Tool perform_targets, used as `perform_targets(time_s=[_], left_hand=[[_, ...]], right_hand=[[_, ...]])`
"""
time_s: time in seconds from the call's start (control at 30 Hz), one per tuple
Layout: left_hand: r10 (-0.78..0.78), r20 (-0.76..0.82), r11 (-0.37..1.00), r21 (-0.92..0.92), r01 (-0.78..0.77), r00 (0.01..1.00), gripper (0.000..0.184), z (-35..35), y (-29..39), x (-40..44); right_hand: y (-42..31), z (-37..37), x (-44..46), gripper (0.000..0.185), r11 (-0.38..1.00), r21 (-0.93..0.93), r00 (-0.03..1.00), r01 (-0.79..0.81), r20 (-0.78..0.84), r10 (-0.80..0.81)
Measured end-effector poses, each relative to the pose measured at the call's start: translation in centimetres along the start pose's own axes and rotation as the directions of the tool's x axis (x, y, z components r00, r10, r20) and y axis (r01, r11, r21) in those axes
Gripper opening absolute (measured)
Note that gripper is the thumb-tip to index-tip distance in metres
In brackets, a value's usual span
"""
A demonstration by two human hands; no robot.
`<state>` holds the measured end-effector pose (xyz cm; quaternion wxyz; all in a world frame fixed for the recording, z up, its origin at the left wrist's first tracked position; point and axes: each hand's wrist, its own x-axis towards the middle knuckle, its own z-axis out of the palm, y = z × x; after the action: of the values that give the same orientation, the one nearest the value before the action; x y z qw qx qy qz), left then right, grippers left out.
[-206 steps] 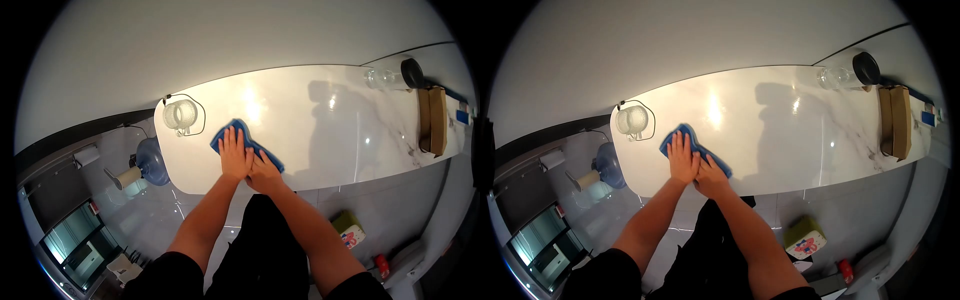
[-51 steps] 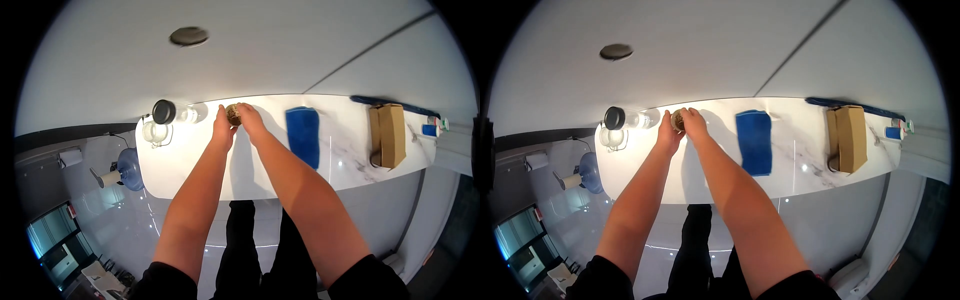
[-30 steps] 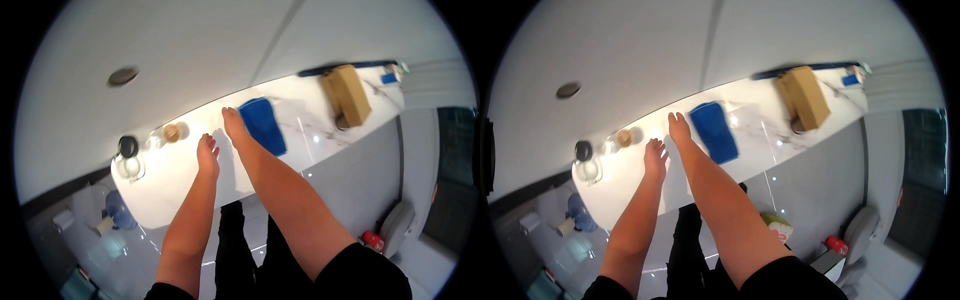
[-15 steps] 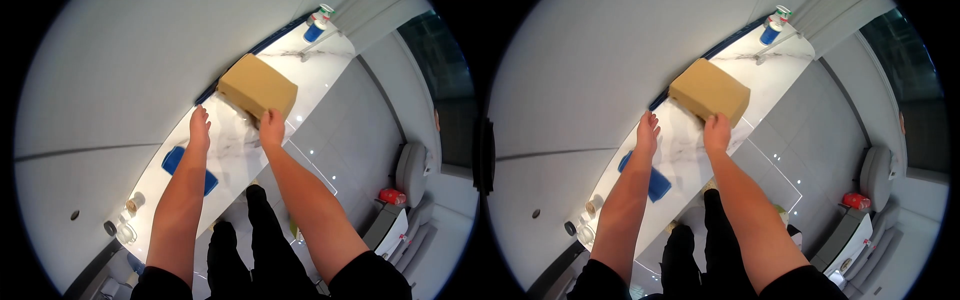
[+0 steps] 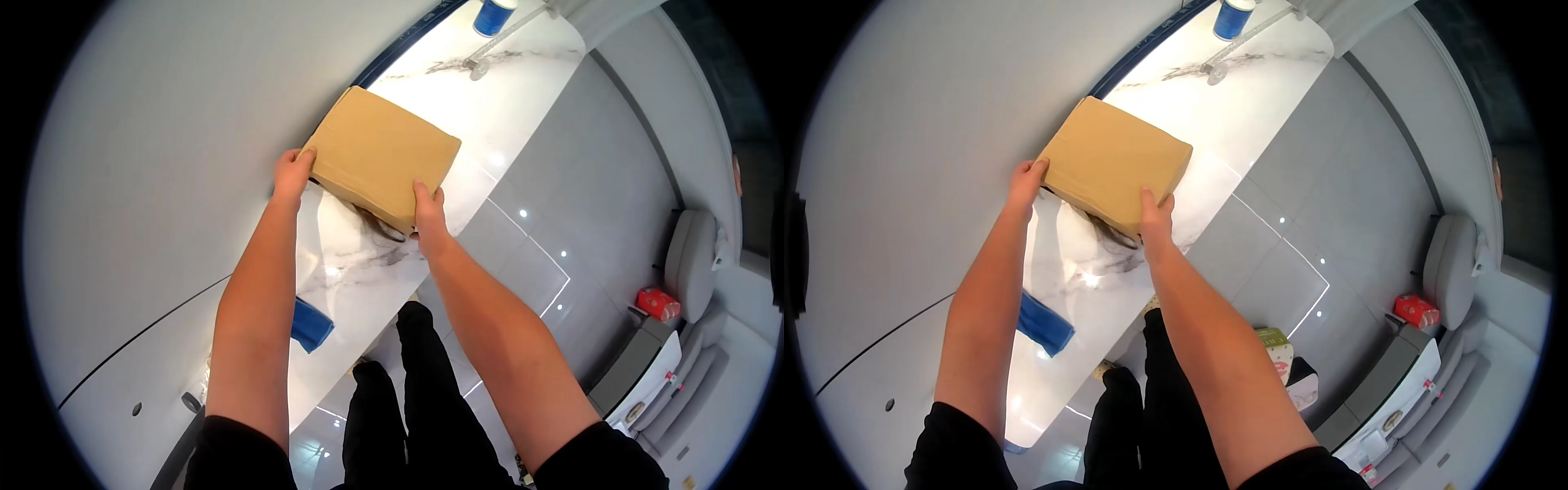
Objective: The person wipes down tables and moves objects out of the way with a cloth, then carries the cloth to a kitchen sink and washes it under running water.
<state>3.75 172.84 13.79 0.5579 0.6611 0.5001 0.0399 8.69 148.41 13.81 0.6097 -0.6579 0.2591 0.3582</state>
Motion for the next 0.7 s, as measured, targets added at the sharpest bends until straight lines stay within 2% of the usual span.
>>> perform_targets(time_s=[0.07,0.1,0.17,0.2,0.27,0.3,0.37,0.4,0.43,0.47,0.5,0.57,0.6,0.63,0.7], left_hand=[[0.031,-0.019,0.995,0.097,-0.029,0.999,0.043,-0.3,0.2,-0.3],[0.026,-0.025,0.995,0.095,-0.024,0.999,0.043,-0.5,-0.1,-0.1],[0.014,0.031,0.999,0.030,-0.015,0.999,0.040,-1.3,-0.9,0.3],[0.010,0.020,1.000,0.026,-0.010,1.000,0.040,-1.5,-0.9,0.2],[0.022,0.073,1.000,-0.015,-0.021,0.997,0.037,-1.8,-1.5,-0.4],[0.014,0.057,1.000,-0.021,-0.013,0.998,0.037,-1.8,-1.7,-0.9],[0.142,0.000,0.990,0.020,-0.142,0.990,0.040,-1.8,-1.8,-2.3],[0.141,-0.026,0.990,0.009,-0.141,0.990,0.040,-1.8,-2.5,-2.4],[0.229,-0.053,0.957,0.192,-0.216,0.972,0.041,-1.2,-3.3,-2.1],[0.317,-0.069,0.888,0.372,-0.271,0.946,0.043,-1.1,-4.0,-1.3],[0.318,-0.089,0.892,0.365,-0.266,0.944,0.043,-1.5,-3.5,-1.3],[0.513,-0.057,0.753,0.509,-0.417,0.856,0.048,-2.0,-3.2,-1.6],[0.254,0.047,0.947,0.189,-0.258,0.966,0.055,-2.2,-2.7,-1.4],[0.247,0.042,0.950,0.185,-0.251,0.968,0.055,-2.3,-2.8,-1.0],[0.179,0.051,0.977,0.107,-0.184,0.982,0.063,-2.2,-2.9,-0.3]], right_hand=[[0.7,0.2,-0.2,0.085,0.969,0.245,0.989,0.013,0.137,-0.048],[1.1,0.3,-0.2,0.085,0.971,0.240,0.989,0.009,0.142,-0.044],[2.0,0.7,0.1,0.068,0.983,0.167,0.997,-0.069,0.052,0.061],[2.4,0.7,0.4,0.068,0.985,0.159,0.996,-0.072,0.060,0.063],[3.2,0.3,0.8,0.062,0.987,0.161,0.999,-0.017,0.053,0.009],[3.3,0.1,0.7,0.062,0.989,0.147,0.998,-0.023,0.067,0.013],[3.1,-0.5,0.2,0.058,0.993,0.117,0.995,0.011,0.099,-0.023],[3.0,-0.8,-0.1,0.055,0.991,0.136,0.989,0.013,0.144,-0.033],[2.0,-1.2,-0.7,0.055,0.992,0.122,0.985,0.024,0.168,-0.045],[1.1,-1.5,-1.0,0.060,0.992,0.118,0.978,-0.039,0.207,0.014],[0.9,-1.4,-1.3,0.065,0.987,0.114,0.969,-0.111,0.234,0.082],[1.5,-0.7,-1.7,0.065,0.994,0.059,0.975,-0.089,0.208,0.074],[1.5,0.1,-2.1,0.059,0.994,0.022,0.986,-0.107,0.128,0.103],[1.5,0.7,-2.2,0.055,0.992,-0.009,0.991,-0.125,0.050,0.125],[1.9,1.4,-2.2,0.055,0.995,0.005,0.994,-0.097,0.047,0.096]])
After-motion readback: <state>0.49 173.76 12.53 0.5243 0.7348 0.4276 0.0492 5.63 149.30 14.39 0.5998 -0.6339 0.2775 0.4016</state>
